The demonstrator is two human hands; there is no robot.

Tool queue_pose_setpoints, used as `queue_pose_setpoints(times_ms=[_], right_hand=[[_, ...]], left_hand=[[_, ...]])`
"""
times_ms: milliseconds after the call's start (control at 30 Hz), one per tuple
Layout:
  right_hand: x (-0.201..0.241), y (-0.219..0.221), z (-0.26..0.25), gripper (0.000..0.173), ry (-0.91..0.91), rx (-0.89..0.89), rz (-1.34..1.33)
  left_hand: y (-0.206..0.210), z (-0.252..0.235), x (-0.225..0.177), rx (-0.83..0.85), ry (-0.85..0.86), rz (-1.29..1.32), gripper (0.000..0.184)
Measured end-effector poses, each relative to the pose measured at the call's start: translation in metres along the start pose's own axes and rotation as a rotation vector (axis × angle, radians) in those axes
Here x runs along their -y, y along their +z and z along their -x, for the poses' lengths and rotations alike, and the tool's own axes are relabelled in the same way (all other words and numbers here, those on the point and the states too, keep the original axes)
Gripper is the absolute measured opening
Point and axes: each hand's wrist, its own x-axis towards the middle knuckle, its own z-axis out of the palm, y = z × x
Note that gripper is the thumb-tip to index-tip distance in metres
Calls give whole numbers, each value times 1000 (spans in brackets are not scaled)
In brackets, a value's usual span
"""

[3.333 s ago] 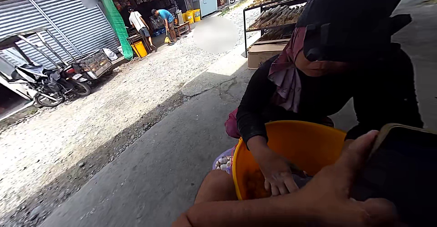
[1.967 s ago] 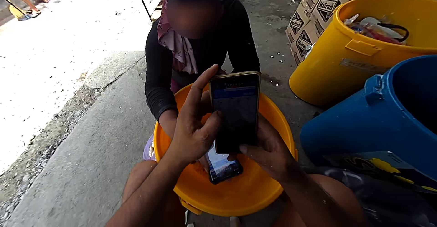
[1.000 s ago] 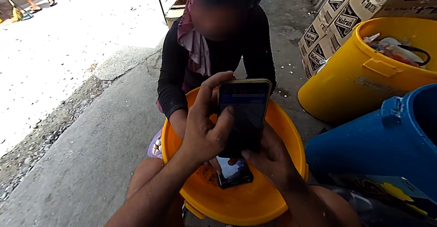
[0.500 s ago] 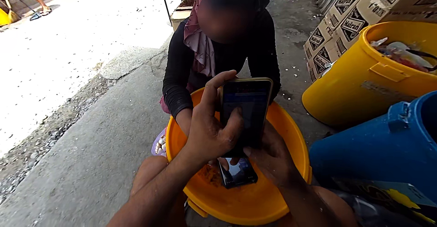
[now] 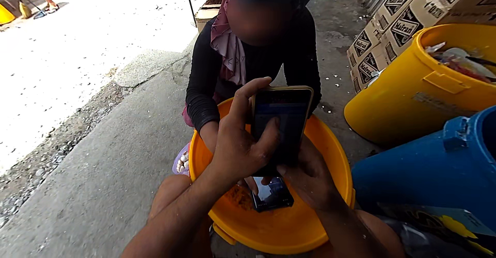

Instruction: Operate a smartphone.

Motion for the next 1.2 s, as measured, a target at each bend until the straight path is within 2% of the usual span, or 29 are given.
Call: queue_pose_setpoints(times_ms=[1200], right_hand=[[1,-5,-1,58,15,-14,-38]], left_hand=[[-4,1,7,82,26,-28,76]])
